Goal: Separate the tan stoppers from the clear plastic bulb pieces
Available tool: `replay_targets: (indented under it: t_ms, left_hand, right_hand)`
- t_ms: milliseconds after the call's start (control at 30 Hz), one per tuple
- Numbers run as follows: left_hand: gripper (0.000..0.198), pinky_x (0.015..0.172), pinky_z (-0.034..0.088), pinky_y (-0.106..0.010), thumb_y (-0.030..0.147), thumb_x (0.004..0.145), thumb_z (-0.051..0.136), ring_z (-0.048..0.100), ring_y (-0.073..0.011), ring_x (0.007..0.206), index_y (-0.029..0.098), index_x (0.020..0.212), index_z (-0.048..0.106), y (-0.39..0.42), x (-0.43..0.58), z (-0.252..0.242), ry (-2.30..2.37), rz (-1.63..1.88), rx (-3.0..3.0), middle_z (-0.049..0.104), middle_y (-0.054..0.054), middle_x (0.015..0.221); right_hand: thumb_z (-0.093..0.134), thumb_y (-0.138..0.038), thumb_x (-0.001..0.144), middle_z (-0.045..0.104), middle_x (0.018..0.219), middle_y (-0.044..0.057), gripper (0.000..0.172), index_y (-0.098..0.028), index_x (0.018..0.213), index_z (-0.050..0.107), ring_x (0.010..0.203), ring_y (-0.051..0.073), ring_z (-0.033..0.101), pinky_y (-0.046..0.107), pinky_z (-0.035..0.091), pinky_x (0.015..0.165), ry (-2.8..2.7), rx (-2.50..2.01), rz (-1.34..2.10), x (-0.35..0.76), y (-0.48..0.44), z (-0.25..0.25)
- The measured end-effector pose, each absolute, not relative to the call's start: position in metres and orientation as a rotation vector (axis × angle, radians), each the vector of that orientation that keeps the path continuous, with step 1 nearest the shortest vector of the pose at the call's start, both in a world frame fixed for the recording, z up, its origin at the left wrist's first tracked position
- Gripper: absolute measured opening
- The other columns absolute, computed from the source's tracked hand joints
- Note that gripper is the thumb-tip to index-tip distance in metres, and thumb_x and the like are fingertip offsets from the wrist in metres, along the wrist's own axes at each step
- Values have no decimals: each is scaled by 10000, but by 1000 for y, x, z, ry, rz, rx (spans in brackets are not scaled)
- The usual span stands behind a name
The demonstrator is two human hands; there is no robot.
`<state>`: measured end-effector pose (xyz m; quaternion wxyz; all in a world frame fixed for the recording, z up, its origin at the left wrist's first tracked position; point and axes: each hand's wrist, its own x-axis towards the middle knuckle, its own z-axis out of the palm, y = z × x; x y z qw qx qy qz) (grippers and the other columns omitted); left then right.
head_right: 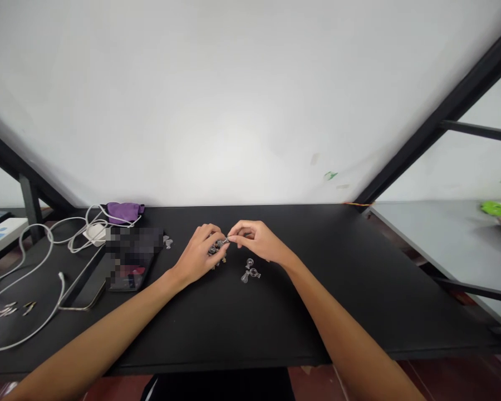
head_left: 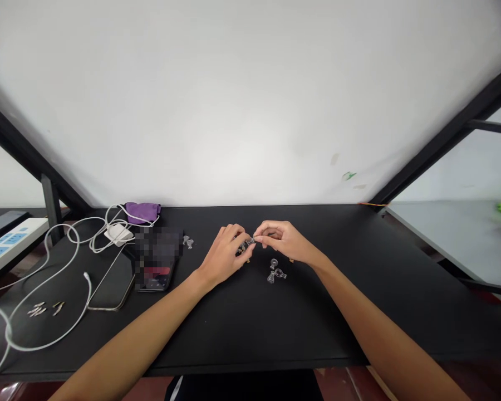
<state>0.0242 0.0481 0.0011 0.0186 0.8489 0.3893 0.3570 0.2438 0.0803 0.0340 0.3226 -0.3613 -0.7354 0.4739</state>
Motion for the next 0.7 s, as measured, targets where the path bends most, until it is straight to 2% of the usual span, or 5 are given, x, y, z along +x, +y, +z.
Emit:
replay_targets:
  t_ms: [233,467,700]
  left_hand:
    - [132,837,411,-354,287,1031,548,547,-190,906,197,971,623,45,28,5,1188,1009,2683,616,-49,1021]
    - [178,928,425,-402,293,1051,493,584,-231,1034,180,1076,629,36,34,6,1046,841,2894,631,-91,1139]
    - [267,1039,417,-459,345,1072,461,576,-270,1162,171,1095,662,32,38,3,821,557,3088,607,-127,1198]
  right_hand:
    - [706,-447,906,681,818,27,247,-200,919,692,733,181,624,339,516,732,-2032,-1010,1242,257,81,37]
    - [678,-544,898,685,792,32,353,-192,922,701,715,177,593,332,467,704,-2072,-1149,1097,296,93,48]
    - [734,-587,814,709,782,60,439,-164,928,753,661,157,544,307,425,645,-2295,-1292,1342,333,104,44]
